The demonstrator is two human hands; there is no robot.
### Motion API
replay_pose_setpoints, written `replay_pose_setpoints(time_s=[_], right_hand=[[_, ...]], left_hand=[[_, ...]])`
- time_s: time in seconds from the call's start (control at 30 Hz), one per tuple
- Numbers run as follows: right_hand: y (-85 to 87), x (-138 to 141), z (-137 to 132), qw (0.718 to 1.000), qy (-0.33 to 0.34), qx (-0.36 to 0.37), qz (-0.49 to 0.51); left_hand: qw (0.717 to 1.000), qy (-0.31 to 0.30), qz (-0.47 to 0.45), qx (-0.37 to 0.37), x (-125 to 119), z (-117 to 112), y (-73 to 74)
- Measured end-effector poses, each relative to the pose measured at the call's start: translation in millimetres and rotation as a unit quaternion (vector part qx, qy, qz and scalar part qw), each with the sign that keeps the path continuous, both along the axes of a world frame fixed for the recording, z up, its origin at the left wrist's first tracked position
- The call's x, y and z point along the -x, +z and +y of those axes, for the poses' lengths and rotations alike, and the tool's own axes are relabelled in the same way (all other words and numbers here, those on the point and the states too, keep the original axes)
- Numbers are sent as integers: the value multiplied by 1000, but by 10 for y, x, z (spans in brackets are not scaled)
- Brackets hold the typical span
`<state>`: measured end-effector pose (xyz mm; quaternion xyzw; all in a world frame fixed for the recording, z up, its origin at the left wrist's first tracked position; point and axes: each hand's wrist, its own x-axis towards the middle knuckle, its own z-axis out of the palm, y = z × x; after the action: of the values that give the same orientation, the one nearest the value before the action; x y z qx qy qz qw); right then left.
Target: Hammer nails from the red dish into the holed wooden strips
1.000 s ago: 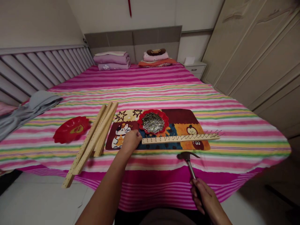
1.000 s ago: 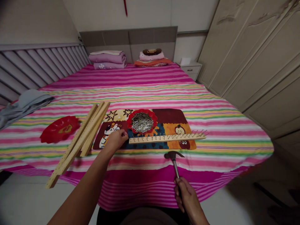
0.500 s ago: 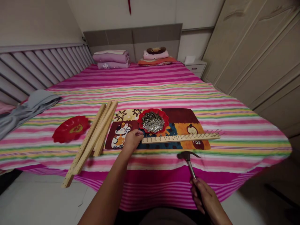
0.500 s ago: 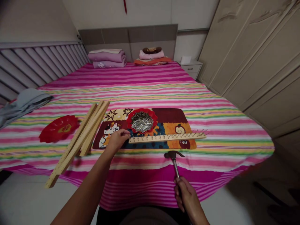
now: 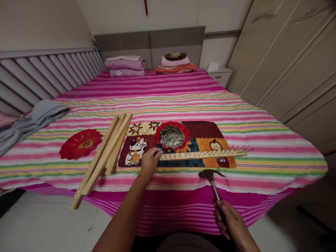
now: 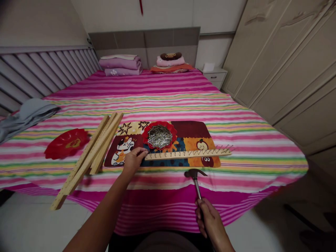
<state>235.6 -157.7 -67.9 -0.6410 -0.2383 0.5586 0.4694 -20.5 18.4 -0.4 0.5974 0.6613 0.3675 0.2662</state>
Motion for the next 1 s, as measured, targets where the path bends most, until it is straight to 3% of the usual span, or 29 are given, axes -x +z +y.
replay_pose_setpoints(time_s=[0.17, 0.33, 0.67, 0.77, 1.0], right_hand=[[30, 4, 0, 1000, 4, -1, -7], [14, 6, -2, 1000, 4, -4, -2], [33, 12, 4, 1000, -1, 0, -1], [42, 12, 1, 1000, 3, 3, -5], [43, 22, -7, 1000, -8, 9, 9]], left_hand=[[999, -24, 23, -43, 19, -6, -90], [998, -26, 27, -48, 24, -8, -91], [997, -25, -63, -28, 88, -38, -188], [997, -9, -69, -30, 147, 1, -145], [985, 54, 156, -55, 62, 495, 136]])
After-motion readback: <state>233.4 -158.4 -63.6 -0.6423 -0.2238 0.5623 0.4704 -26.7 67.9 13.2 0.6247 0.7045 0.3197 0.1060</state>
